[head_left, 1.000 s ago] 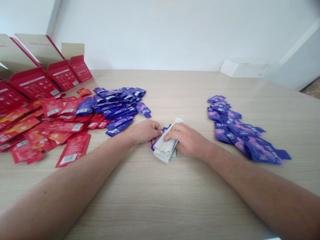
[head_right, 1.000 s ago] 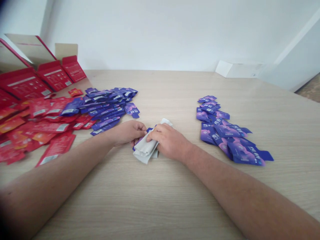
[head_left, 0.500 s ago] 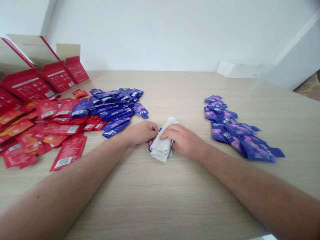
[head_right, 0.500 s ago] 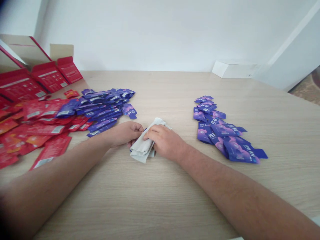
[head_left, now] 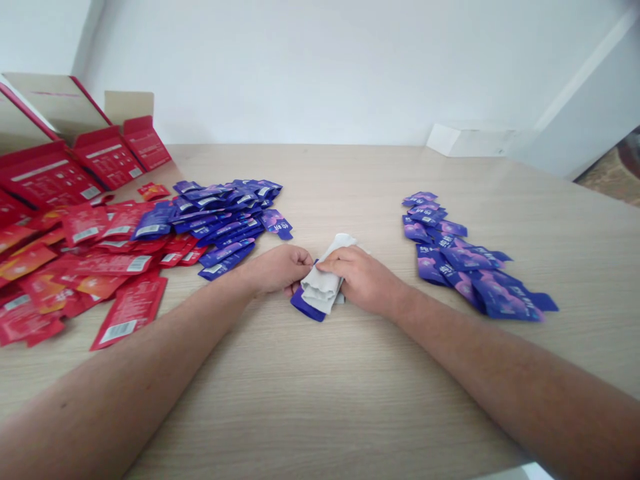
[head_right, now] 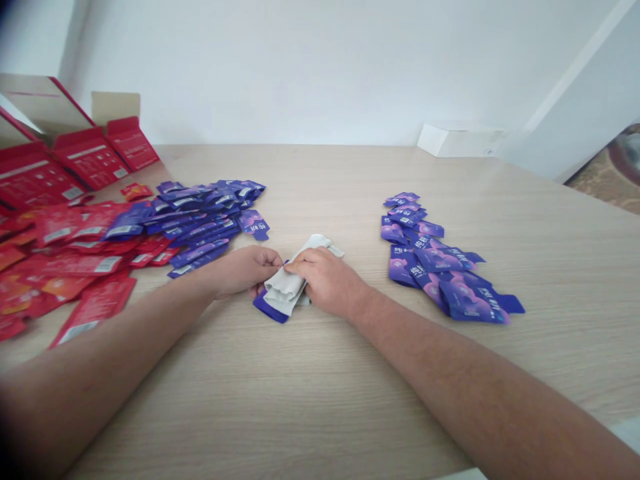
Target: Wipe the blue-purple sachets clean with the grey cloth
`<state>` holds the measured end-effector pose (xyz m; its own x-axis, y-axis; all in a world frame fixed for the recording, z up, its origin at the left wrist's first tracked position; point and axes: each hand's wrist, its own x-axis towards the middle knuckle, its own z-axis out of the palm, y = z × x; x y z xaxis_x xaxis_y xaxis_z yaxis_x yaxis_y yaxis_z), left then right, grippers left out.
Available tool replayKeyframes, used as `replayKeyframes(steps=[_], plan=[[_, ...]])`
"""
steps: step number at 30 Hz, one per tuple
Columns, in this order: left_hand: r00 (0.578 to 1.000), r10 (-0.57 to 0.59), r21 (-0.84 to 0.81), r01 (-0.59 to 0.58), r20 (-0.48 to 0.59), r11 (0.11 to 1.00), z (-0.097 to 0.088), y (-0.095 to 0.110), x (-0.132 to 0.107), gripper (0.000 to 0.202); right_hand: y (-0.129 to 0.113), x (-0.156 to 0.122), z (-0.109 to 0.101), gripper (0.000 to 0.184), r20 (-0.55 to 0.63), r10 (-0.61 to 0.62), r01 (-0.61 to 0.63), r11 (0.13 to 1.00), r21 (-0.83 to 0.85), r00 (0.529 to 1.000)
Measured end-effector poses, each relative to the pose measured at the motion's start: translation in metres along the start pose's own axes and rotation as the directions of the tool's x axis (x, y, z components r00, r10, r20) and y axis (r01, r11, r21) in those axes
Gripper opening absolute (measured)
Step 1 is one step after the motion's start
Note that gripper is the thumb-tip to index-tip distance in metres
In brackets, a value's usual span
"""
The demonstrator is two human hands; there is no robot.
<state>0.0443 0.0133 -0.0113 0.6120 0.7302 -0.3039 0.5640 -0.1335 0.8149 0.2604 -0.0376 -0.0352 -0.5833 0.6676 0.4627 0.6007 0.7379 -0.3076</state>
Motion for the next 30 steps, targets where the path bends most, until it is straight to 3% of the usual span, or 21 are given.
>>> replayKeyframes(steps=[30], plan=[[1.000,-0.009,-0.021,0.009,0.003,1.000,-0.0001,0.0013,0.0005,0.016,0.0047,-0.0004,-0.0003,0.041,-0.041,0.034,-0.034,0.999,-0.012,0.999]])
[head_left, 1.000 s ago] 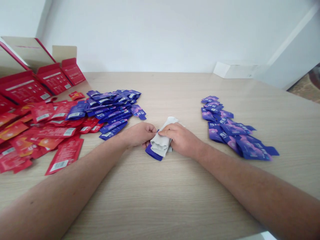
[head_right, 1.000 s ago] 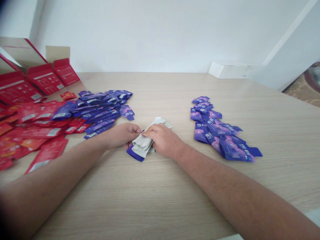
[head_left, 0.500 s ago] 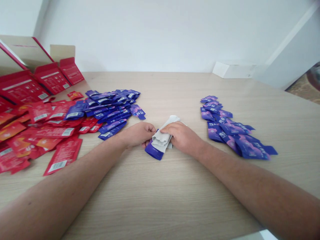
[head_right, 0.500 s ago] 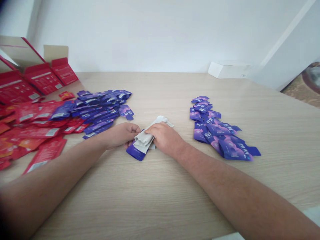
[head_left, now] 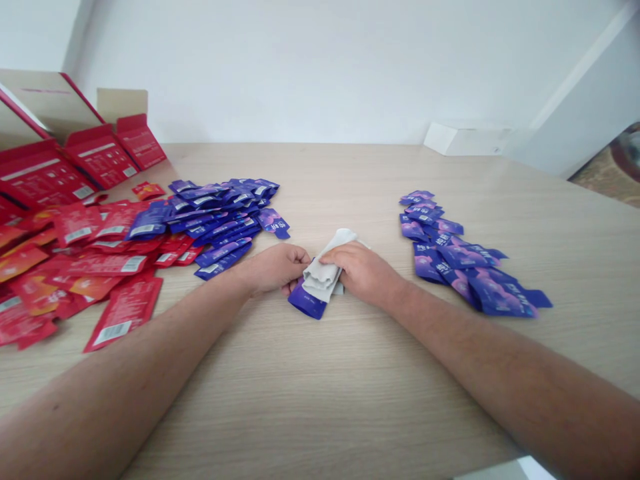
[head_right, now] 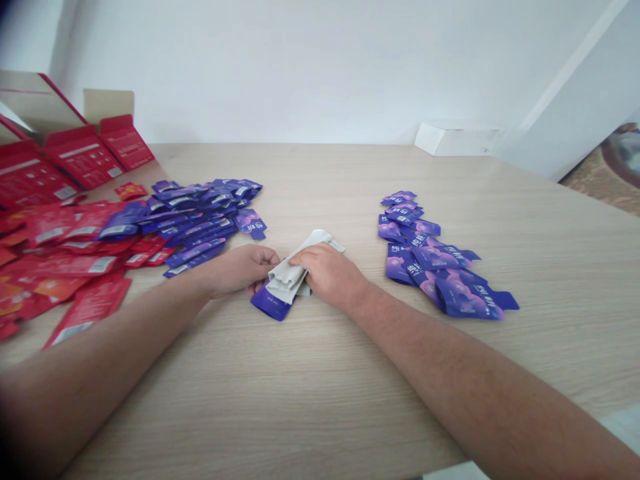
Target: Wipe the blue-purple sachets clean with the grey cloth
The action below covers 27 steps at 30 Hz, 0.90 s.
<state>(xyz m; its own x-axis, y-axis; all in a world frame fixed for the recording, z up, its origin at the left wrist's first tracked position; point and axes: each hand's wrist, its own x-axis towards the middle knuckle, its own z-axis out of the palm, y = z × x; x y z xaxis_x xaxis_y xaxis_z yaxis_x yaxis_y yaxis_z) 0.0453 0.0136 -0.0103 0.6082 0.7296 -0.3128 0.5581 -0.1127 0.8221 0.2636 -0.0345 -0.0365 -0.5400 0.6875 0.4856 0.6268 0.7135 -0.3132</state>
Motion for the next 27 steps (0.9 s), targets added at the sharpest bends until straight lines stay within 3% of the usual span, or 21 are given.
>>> replayKeyframes(steps=[7,19,27], plan=[[1.000,0.013,-0.021,-0.012,0.009,1.000,-0.0001,0.0005,-0.0010,0.021,-0.0010,0.0013,-0.0007,0.044,0.030,-0.069,0.067,0.996,0.063,0.997],[1.000,0.019,-0.006,-0.019,0.011,1.000,-0.0005,0.0018,-0.0014,0.018,0.0001,0.0007,-0.0012,0.040,0.008,0.006,-0.006,1.000,-0.003,1.000],[1.000,0.003,-0.032,-0.003,0.015,0.999,-0.0008,0.0011,-0.0014,0.021,-0.0031,0.0011,-0.0015,0.045,0.039,-0.084,0.080,0.993,0.085,0.996]])
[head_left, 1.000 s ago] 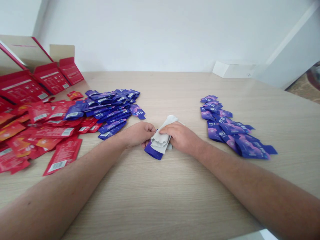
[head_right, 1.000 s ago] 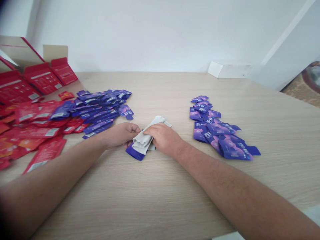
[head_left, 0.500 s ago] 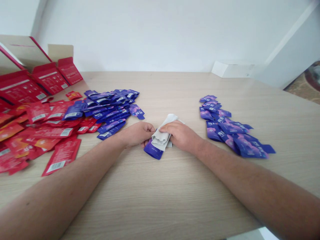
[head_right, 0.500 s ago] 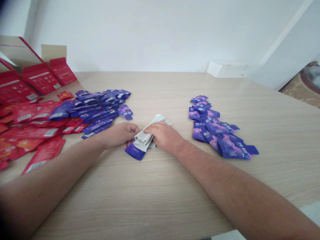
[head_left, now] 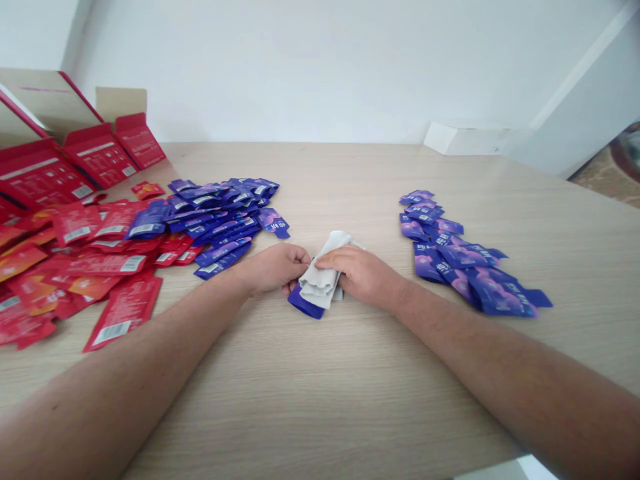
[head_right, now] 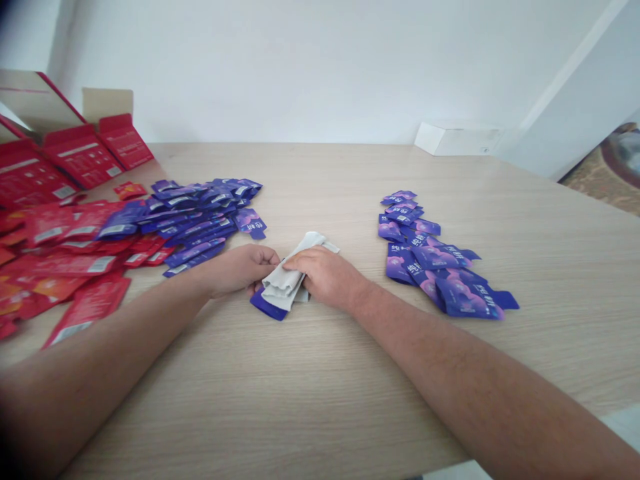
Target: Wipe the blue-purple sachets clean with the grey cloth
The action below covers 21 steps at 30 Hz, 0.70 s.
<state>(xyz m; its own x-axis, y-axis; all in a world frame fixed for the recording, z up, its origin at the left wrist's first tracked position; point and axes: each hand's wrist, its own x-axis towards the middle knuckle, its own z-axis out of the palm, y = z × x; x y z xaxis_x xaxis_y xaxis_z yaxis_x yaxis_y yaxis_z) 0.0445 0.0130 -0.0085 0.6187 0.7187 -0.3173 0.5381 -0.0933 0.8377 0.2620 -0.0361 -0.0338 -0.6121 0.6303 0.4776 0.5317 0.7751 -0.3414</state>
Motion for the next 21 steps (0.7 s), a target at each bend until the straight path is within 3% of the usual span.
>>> replayKeyframes(steps=[4,10,14,17,21], plan=[[1.000,0.004,0.012,-0.004,-0.015,1.000,0.000,-0.001,0.001,0.022,0.002,0.000,0.001,0.045,-0.033,0.061,-0.063,0.996,-0.060,0.998],[1.000,0.009,0.011,-0.008,-0.007,1.000,0.000,-0.003,0.001,0.022,0.002,0.000,-0.001,0.046,0.006,0.013,-0.013,1.000,-0.019,1.000],[0.999,0.035,0.010,-0.035,-0.019,0.999,0.000,-0.007,0.002,0.017,0.007,-0.001,-0.002,0.039,-0.028,0.123,-0.125,0.986,-0.114,0.992],[0.998,0.028,-0.007,-0.029,-0.052,1.000,0.001,-0.009,0.003,0.014,-0.003,-0.002,-0.002,0.036,-0.017,0.168,-0.169,0.971,-0.171,0.986],[0.996,0.000,-0.057,-0.005,-0.094,0.998,0.002,-0.011,0.004,0.012,-0.025,-0.001,-0.003,0.034,0.056,0.126,-0.113,0.976,-0.187,0.991]])
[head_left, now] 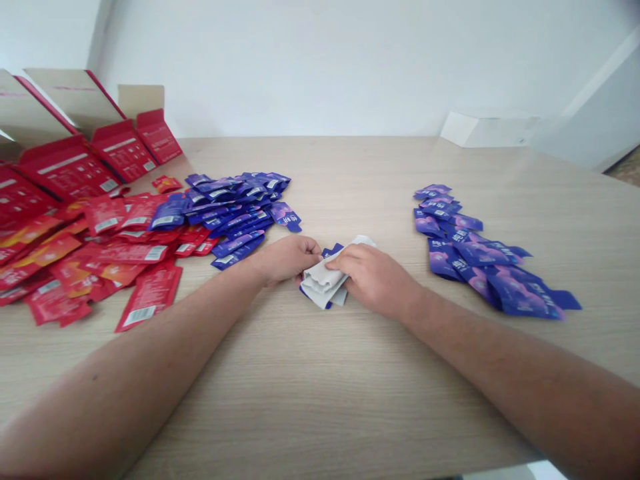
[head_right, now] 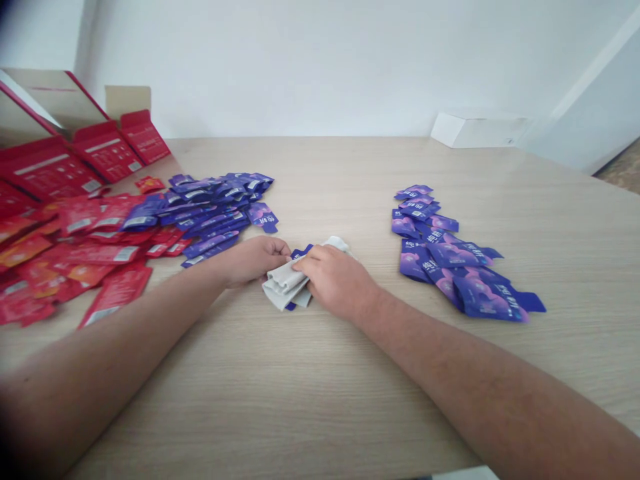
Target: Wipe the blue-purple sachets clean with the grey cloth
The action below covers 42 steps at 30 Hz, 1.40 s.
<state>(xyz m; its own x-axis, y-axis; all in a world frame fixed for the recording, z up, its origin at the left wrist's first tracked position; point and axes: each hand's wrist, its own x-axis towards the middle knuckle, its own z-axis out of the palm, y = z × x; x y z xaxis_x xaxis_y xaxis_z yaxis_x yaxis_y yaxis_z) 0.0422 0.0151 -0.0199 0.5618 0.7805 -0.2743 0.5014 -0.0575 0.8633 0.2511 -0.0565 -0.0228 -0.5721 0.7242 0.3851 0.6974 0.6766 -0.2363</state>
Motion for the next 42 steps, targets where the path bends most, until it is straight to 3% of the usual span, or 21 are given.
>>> replayKeyframes(steps=[6,12,15,18,24,26,30,35,40,42], plan=[[0.999,0.006,0.004,-0.005,-0.033,1.000,-0.001,0.001,-0.001,0.010,-0.020,0.001,-0.005,0.029,0.055,-0.005,0.005,1.000,0.002,0.998],[1.000,-0.008,-0.039,0.006,-0.029,0.999,-0.002,0.003,-0.002,0.010,-0.037,0.000,-0.009,0.021,0.121,-0.155,0.148,0.987,0.070,0.980],[1.000,-0.012,-0.091,0.011,-0.018,0.996,-0.002,0.004,-0.002,0.010,-0.033,-0.001,-0.008,0.019,0.145,-0.227,0.215,0.972,0.096,0.963],[1.000,-0.024,-0.116,0.026,0.017,0.993,-0.004,0.006,-0.004,0.012,-0.020,0.000,-0.006,0.023,0.119,-0.219,0.206,0.972,0.112,0.969],[0.997,-0.026,-0.057,0.031,0.079,0.998,-0.004,0.010,-0.006,0.007,0.008,0.004,0.002,0.037,-0.041,-0.021,0.026,0.994,0.106,0.999],[0.997,-0.020,-0.042,0.023,0.077,0.999,-0.003,0.010,-0.005,0.006,0.007,0.004,0.003,0.036,-0.056,-0.021,0.027,0.992,0.120,0.998],[0.998,-0.009,-0.031,0.011,0.069,0.999,-0.002,0.008,-0.004,0.006,0.000,0.004,0.002,0.036,-0.002,-0.146,0.144,0.974,0.174,0.989],[0.998,0.033,-0.053,-0.031,0.046,0.998,-0.002,0.003,-0.002,0.010,-0.003,0.004,0.006,0.037,-0.047,-0.108,0.114,0.982,0.152,0.993],[0.999,0.027,-0.005,-0.027,0.042,1.000,-0.002,0.005,-0.003,0.009,-0.015,0.003,0.008,0.033,-0.016,-0.207,0.207,0.971,0.118,0.978],[0.999,0.024,0.018,-0.024,0.026,1.000,-0.002,0.006,-0.004,0.010,-0.016,0.003,0.008,0.033,-0.018,-0.188,0.189,0.977,0.103,0.982]])
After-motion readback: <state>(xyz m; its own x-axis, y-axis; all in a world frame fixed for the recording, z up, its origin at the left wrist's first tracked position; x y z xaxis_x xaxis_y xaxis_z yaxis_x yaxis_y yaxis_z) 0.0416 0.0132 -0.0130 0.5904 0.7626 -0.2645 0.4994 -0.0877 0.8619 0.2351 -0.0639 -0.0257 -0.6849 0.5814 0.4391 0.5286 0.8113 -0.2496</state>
